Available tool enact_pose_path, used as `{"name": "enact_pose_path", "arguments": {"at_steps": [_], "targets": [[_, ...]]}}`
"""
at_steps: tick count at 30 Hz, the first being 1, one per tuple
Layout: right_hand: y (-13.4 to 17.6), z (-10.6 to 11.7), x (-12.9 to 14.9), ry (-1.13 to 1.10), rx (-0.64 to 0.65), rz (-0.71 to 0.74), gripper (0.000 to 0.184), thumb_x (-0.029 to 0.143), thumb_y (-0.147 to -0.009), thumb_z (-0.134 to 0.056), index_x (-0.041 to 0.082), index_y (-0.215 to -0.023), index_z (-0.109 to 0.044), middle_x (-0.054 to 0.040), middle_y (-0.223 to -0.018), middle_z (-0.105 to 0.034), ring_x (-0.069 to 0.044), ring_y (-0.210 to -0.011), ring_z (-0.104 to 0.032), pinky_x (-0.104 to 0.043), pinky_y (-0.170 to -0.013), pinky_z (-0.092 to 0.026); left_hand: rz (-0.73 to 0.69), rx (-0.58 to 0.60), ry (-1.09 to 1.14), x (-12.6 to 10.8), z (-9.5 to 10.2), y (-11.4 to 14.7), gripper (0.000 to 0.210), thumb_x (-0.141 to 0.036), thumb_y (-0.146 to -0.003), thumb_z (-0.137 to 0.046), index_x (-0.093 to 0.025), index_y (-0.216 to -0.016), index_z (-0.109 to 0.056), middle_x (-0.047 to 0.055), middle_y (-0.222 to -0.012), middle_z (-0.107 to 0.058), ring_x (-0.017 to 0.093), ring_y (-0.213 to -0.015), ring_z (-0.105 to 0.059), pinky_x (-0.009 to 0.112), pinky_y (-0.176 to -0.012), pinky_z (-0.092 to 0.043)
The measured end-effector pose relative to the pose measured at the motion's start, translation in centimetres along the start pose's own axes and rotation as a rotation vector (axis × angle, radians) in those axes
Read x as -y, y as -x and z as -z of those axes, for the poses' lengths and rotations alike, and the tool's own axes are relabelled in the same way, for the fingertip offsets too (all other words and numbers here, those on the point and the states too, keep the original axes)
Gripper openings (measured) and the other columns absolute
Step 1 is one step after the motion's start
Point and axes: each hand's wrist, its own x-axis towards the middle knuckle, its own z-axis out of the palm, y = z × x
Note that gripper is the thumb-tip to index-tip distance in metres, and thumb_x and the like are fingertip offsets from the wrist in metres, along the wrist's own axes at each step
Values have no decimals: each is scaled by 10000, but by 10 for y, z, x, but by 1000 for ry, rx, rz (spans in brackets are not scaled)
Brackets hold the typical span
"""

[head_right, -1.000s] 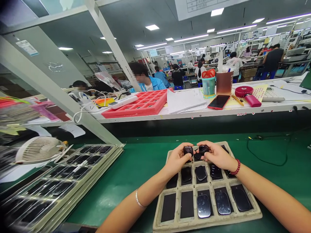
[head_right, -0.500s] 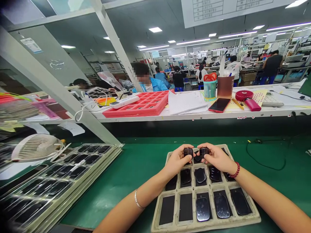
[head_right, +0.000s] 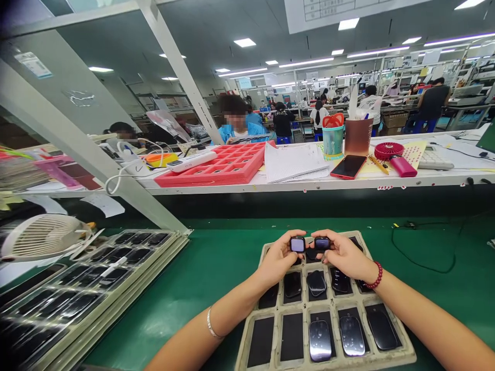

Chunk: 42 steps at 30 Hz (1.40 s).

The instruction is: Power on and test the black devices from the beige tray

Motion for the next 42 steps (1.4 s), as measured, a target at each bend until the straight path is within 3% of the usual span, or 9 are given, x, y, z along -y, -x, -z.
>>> {"name": "enact_pose_path", "arguments": {"at_steps": [7,12,17,28,33,38,42], "targets": [[0,0,-4,27,-1,32,480,68,-768,-475,234,-1218,-493,-77,-1177,-575,-169,-887,-630,-313,-758,-523,-32,3,-28,6,3,-2,574,12,-583,-399,-181,-1109,-526,36,-962,-611,94,-709,-542,241,-723,-441],[0,-1,-4,37,-5,17,451,94,-782,-506,228,-1211,-480,-81,-1169,-575,-182,-927,-626,-325,-810,-513,24,7,-34,5,2,-1,520,-36,-642,-512,-185,-1140,-494,28,-900,-611,107,-714,-549,243,-702,-446],[2,-1,-4,14,-7,0,367,161,-829,-500,209,-1192,-477,-82,-1114,-591,-159,-829,-633,-299,-726,-525,12,-8,-5,0,1,1,392,-148,-712,-585,-167,-1097,-518,39,-877,-610,116,-706,-542,252,-687,-452],[2,-2,0,18,10,-27,372,99,-813,-476,206,-1169,-492,-67,-1077,-606,-146,-798,-648,-281,-717,-523,26,-8,-42,-2,-1,5,424,-148,-726,-578,-150,-1139,-485,74,-934,-625,139,-771,-564,261,-699,-454],[3,-3,1,14,25,16,433,67,-789,-489,216,-1195,-496,-62,-1133,-566,-160,-894,-638,-315,-841,-510,21,-6,-119,-1,-1,6,467,-115,-717,-567,-171,-1171,-475,75,-966,-630,158,-820,-585,250,-691,-454],[2,-3,0,42,26,24,389,96,-830,-463,216,-1198,-502,-60,-1071,-585,-146,-809,-641,-283,-717,-540,17,-3,-121,-2,0,6,387,-175,-750,-570,-165,-1131,-502,66,-917,-625,148,-770,-576,256,-685,-463],[1,-3,-1,27,35,53,414,63,-811,-474,220,-1193,-507,-57,-1112,-583,-154,-912,-623,-297,-816,-522,24,-5,-149,-5,-1,6,446,-135,-726,-575,-175,-1160,-484,76,-977,-628,155,-804,-579,246,-671,-453]]}}
